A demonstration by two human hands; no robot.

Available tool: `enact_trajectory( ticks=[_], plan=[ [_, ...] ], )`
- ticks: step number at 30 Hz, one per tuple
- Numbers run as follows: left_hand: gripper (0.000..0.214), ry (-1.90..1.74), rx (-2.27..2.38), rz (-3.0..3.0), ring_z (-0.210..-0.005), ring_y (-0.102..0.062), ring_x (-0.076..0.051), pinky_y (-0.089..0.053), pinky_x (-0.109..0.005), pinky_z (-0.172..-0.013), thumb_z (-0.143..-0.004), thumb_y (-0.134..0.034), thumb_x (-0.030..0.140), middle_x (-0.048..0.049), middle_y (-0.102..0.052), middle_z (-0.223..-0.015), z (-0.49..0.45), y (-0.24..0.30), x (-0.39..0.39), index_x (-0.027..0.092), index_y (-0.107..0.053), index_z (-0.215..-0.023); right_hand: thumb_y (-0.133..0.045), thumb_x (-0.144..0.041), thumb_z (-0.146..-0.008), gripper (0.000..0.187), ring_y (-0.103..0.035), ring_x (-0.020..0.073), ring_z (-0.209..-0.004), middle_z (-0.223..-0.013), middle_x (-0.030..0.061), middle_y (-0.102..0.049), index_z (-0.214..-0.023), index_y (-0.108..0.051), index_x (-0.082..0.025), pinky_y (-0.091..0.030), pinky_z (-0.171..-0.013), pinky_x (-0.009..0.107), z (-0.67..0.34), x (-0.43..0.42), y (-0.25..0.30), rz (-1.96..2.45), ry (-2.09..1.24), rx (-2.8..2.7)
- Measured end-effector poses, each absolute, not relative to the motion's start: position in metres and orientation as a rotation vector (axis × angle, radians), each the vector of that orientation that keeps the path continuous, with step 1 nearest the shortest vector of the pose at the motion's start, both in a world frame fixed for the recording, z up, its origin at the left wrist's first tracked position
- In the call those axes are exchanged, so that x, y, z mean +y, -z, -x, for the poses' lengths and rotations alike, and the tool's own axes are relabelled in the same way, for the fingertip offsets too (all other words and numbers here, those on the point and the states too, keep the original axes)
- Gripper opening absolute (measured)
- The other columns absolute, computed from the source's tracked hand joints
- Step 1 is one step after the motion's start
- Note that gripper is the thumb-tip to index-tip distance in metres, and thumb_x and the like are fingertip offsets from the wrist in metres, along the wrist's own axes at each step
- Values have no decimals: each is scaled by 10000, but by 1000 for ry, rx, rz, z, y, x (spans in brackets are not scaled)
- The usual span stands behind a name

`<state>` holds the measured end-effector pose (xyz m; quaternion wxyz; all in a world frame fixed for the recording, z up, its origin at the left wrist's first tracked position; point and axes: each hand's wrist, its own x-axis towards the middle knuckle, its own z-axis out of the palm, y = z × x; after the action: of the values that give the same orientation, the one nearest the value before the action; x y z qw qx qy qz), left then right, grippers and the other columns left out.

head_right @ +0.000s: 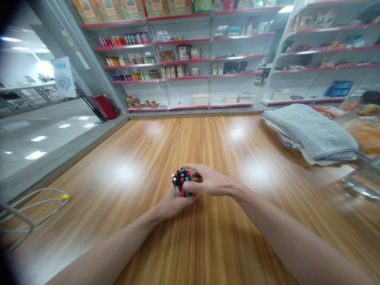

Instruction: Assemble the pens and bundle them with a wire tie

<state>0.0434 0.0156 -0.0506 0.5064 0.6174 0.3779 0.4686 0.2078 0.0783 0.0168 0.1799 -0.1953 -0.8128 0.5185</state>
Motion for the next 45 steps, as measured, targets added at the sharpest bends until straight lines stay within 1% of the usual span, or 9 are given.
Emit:
enact_trajectory(
  ticks=[3, 7, 15, 20, 23, 29, 35, 39, 45],
  plan=[
    [122, -1114, 907, -1299, -557, -501, -107, -400, -242, -561, -743, -628, 182, 27, -518, -584, -42, 52, 17, 154, -514, -711, -299, -538, -954, 576, -459, 120, -651, -801, 26, -536, -1360, -447, -156, -353, -560, 240, -216, 93, -11, 533, -1721, -2225],
    [117, -1191, 740, -975, -493, -458, -95, -414, -262, -553, -749, -607, 176, 57, -459, -541, -44, 50, 18, 153, -544, -845, -417, -364, -942, 434, -450, 117, -624, -699, -6, -492, -1286, -515, -119, -361, -578, 250, -211, 95, -1, 711, -1470, -2279],
    [230, -1133, 533, -609, -474, -362, -63, -423, -245, -543, -816, -573, 198, 90, -324, -558, -40, 41, 17, 192, -534, -1043, -434, -119, -887, 189, -619, 134, -707, -719, -10, -662, -1055, -503, -169, -438, -708, 275, -205, 80, -13, 814, -1066, -2312],
    [160, -1148, 594, -605, -475, -386, -64, -419, -237, -524, -780, -606, 190, 82, -355, -571, -39, 45, 21, 175, -536, -923, -532, -185, -876, 119, -604, 124, -675, -761, -2, -685, -844, -647, -184, -431, -637, 253, -205, 71, -22, 812, -907, -2284],
    [147, -1146, 616, -651, -478, -406, -65, -412, -239, -515, -760, -628, 179, 73, -376, -574, -44, 48, 21, 167, -483, -772, -575, -253, -867, 139, -602, 125, -633, -748, 3, -686, -869, -701, -197, -438, -567, 244, -196, 62, -18, 803, -980, -2129],
    [148, -1153, 742, -831, -457, -447, -72, -405, -236, -485, -675, -631, 114, 59, -445, -555, -54, 54, 20, 156, -505, -740, -560, -375, -885, 210, -611, 112, -527, -809, 10, -706, -935, -681, -211, -468, -456, 227, -180, 45, -5, 795, -1210, -1933],
    [118, -1195, 784, -930, -448, -453, -76, -393, -230, -456, -631, -607, 108, 42, -475, -551, -56, 50, 19, 142, -530, -713, -637, -336, -844, 129, -600, 110, -532, -671, -24, -666, -878, -644, -212, -472, -527, 234, -185, 47, -2, 830, -993, -2055],
    [154, -1184, 771, -919, -454, -458, -77, -397, -224, -463, -627, -651, 120, 47, -465, -535, -53, 49, 19, 148, -517, -697, -657, -280, -828, 97, -609, 148, -741, -820, 31, -640, -789, -709, -209, -477, -678, 276, -188, 53, 1, 708, -740, -2135],
    [313, -1112, 740, -984, -451, -478, -91, -407, -229, -451, -683, -762, 338, 32, -486, -530, -47, 50, 18, 141, -528, -751, -670, -343, -818, 145, -567, 148, -691, -755, 34, -599, -802, -734, -214, -454, -631, 283, -191, 62, 4, 779, -764, -2098]
  ],
)
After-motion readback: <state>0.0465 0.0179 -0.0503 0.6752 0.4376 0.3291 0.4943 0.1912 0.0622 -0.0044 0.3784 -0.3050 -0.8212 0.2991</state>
